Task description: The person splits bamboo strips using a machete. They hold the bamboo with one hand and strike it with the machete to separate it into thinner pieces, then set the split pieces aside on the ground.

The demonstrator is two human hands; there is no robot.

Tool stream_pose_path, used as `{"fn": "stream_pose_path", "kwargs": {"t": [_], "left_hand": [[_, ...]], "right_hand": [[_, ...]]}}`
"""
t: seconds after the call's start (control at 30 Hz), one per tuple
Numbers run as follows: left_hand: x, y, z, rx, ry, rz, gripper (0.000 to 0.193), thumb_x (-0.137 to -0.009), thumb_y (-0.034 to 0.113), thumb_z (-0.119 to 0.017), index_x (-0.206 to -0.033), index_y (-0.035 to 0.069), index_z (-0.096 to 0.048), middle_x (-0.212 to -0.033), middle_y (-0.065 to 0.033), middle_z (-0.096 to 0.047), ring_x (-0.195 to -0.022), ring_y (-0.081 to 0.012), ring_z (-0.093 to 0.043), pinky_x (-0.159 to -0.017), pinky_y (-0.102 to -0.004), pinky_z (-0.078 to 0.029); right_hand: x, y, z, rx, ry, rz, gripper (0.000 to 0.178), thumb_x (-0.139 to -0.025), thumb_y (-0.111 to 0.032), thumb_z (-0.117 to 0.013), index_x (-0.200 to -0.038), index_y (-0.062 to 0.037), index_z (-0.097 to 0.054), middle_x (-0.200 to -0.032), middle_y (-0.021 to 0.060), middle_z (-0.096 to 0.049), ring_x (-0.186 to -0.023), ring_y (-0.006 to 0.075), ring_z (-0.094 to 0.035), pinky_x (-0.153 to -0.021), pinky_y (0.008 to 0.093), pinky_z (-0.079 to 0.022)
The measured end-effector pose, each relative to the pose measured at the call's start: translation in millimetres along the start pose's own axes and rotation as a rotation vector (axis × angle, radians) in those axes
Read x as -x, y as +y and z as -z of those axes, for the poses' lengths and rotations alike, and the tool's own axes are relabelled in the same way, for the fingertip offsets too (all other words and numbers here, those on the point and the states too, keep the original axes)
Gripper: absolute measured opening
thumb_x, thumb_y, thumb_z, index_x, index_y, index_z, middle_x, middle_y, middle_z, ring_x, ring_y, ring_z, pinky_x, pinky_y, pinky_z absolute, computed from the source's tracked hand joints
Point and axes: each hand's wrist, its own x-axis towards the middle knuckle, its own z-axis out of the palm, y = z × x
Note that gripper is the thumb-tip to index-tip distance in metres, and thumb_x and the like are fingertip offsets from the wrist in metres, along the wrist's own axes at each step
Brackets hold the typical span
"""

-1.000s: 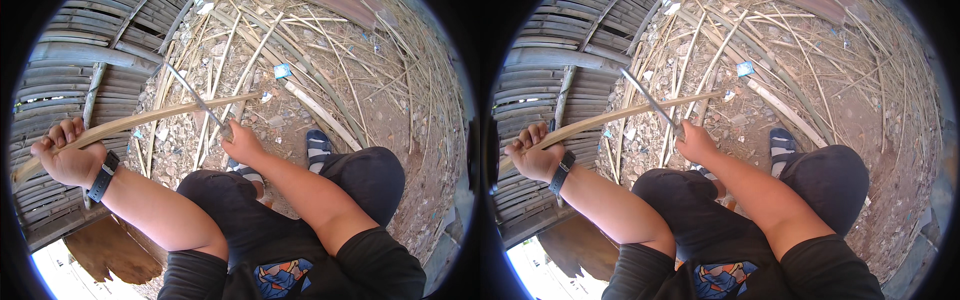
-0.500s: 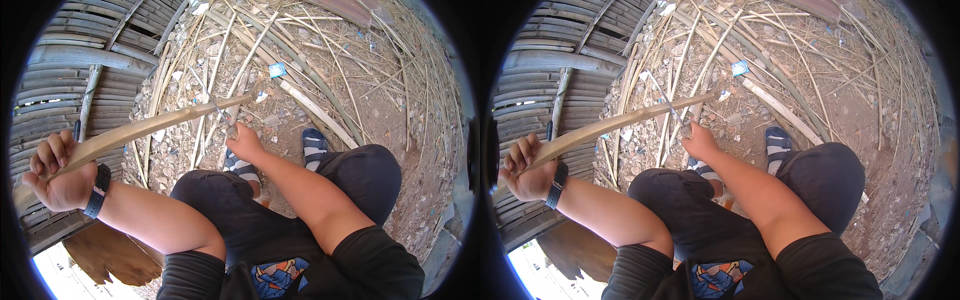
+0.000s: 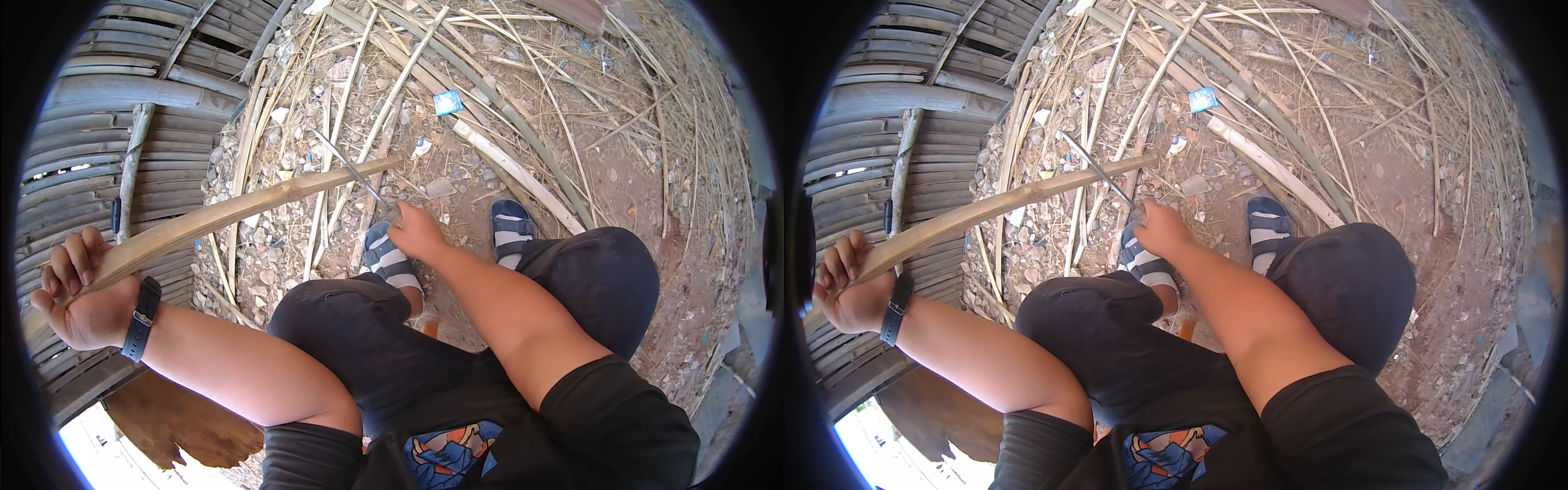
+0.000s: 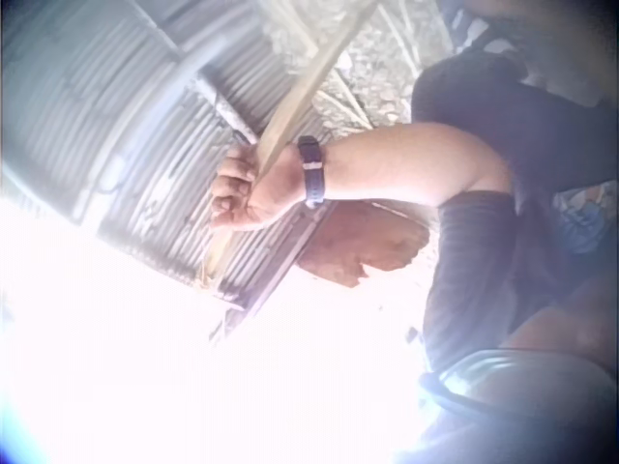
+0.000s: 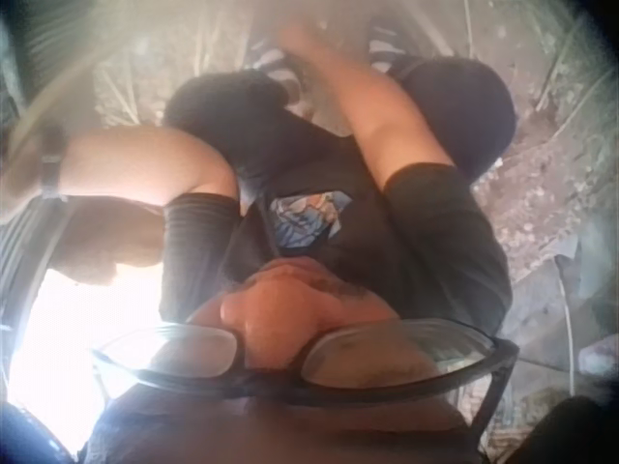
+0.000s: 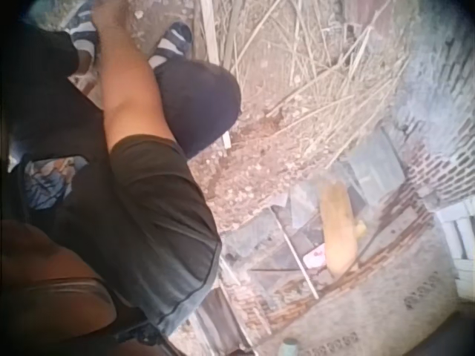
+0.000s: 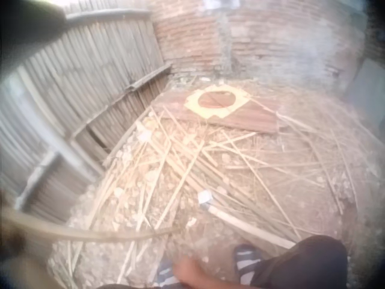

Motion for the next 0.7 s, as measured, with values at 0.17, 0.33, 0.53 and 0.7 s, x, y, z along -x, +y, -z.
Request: {"fn": "stream_pose_path", "kwargs": {"t": [0.17,0.33,0.53,0.7], "left_hand": [[-1,5,41,-0.046,0.125,-0.022,0.029,-0.089,0.031,-0.057,-0.066,0.016,-0.048,-0.058,0.0021,-0.036,-0.051,-0.0137,-0.031,-0.058,-0.0311,-0.026],[8,9,86,0.002,0.151,-0.004,0.031,-0.087,0.032,-0.064,-0.065,0.016,-0.048,-0.056,0.0027,-0.035,-0.052,-0.0135,-0.031,-0.058,-0.031,-0.025],[7,9,62,0.08,0.011,0.029,0.029,-0.083,0.029,-0.067,-0.065,0.017,-0.048,-0.057,0.0041,-0.038,-0.053,-0.0121,-0.034,-0.06,-0.0302,-0.026],[8,5,39,0.182,-0.151,0.086,0.033,-0.08,0.026,-0.071,-0.064,0.02,-0.043,-0.055,0.0068,-0.036,-0.05,-0.0105,-0.032,-0.059,-0.0296,-0.025]], "right_hand": [[-9,25,-16,0.052,0.008,-0.056,0.044,-0.079,-0.023,-0.069,-0.117,-0.003,-0.06,-0.108,0.0271,-0.067,-0.106,0.0412,-0.064,-0.091,0.0468,-0.052],[-14,56,-15,0.088,0.02,-0.314,0.043,-0.08,-0.023,-0.069,-0.117,-0.0035,-0.06,-0.108,0.0278,-0.067,-0.105,0.0419,-0.064,-0.09,0.0473,-0.052],[-6,-9,-15,0.021,0.008,0.115,0.047,-0.076,-0.021,-0.072,-0.117,0.0004,-0.06,-0.097,0.0265,-0.068,-0.094,0.0424,-0.066,-0.084,0.0481,-0.052],[-23,39,-25,-0.1,0.042,-0.008,0.05,-0.076,-0.02,-0.07,-0.12,0.0016,-0.058,-0.088,0.0231,-0.069,-0.084,0.0384,-0.068,-0.076,0.0443,-0.054]]}}
